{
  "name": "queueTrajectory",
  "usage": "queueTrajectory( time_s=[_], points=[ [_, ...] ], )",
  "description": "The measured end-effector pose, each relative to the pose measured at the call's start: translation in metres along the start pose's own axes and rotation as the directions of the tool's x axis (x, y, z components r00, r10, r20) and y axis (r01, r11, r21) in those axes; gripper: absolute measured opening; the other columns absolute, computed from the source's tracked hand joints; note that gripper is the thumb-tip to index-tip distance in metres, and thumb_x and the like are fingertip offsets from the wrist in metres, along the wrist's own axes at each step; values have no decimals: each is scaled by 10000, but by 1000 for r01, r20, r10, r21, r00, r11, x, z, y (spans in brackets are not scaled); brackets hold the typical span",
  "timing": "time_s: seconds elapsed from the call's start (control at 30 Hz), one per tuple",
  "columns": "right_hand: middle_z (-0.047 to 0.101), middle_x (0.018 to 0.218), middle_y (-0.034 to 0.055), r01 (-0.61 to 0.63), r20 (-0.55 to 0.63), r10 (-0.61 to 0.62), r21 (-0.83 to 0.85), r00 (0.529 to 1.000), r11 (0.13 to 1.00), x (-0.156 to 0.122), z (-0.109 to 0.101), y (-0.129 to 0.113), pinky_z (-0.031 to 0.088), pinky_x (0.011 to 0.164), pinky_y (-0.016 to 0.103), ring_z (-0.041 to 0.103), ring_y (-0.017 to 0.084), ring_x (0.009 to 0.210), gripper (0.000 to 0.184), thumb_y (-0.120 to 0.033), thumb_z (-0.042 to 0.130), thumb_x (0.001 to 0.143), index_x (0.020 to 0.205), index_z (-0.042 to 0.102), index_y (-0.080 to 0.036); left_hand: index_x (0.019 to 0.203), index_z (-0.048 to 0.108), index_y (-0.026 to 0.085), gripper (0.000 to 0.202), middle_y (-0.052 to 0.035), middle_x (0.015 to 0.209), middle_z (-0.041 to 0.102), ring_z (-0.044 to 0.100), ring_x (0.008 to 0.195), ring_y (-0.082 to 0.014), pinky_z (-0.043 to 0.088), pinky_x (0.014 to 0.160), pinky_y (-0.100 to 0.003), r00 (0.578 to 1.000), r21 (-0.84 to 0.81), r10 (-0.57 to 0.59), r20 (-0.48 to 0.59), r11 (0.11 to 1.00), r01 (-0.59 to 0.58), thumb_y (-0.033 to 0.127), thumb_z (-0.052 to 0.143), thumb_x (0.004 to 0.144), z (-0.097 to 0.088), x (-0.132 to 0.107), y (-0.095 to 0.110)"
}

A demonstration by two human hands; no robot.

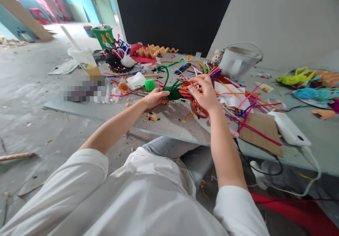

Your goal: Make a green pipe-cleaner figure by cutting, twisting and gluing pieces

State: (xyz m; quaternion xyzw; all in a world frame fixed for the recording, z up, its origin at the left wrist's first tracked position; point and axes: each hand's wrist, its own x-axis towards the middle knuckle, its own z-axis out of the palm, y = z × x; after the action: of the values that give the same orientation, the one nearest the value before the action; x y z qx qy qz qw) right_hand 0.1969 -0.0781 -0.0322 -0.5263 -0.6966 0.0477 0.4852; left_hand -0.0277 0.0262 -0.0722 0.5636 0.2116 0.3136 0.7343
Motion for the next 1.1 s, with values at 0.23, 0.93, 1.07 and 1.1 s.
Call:
queueTrajectory(
  time_s=[0.23,0.93,1.07,1.1],
  points=[
    [564,1290,116,8,223,-23,67,975,998,-7,30,-7,552,1013,509,612,290,1164,535,-458,743,812,1261,527,-262,863,660,117,377,-75,750,737,701,656,-169,580,616,-279,999,34,-7,39,999,6,397,835,681,-2,-1,-4],
    [488,1348,132,-22,183,-2,128,983,992,-15,53,12,512,1029,529,547,308,1223,804,-405,858,650,1305,415,-262,844,617,118,329,-42,661,679,624,542,-127,464,516,-246,999,126,-31,38,992,26,364,766,685,7,-5,-1],
    [512,1290,117,-47,203,13,164,979,985,-20,48,10,532,1000,481,559,271,1184,647,-434,778,737,1262,445,-254,920,602,111,349,-22,716,691,657,575,-120,539,601,-255,1000,12,16,0,1000,-16,248,793,661,7,-2,-1],
    [540,1232,112,-75,202,38,182,979,980,-20,47,10,541,978,475,575,265,1149,573,-436,750,760,1221,467,-246,917,595,112,320,-22,714,690,662,579,-122,544,608,-257,1000,0,9,-12,1000,-9,232,779,684,7,-2,-1]
  ],
)
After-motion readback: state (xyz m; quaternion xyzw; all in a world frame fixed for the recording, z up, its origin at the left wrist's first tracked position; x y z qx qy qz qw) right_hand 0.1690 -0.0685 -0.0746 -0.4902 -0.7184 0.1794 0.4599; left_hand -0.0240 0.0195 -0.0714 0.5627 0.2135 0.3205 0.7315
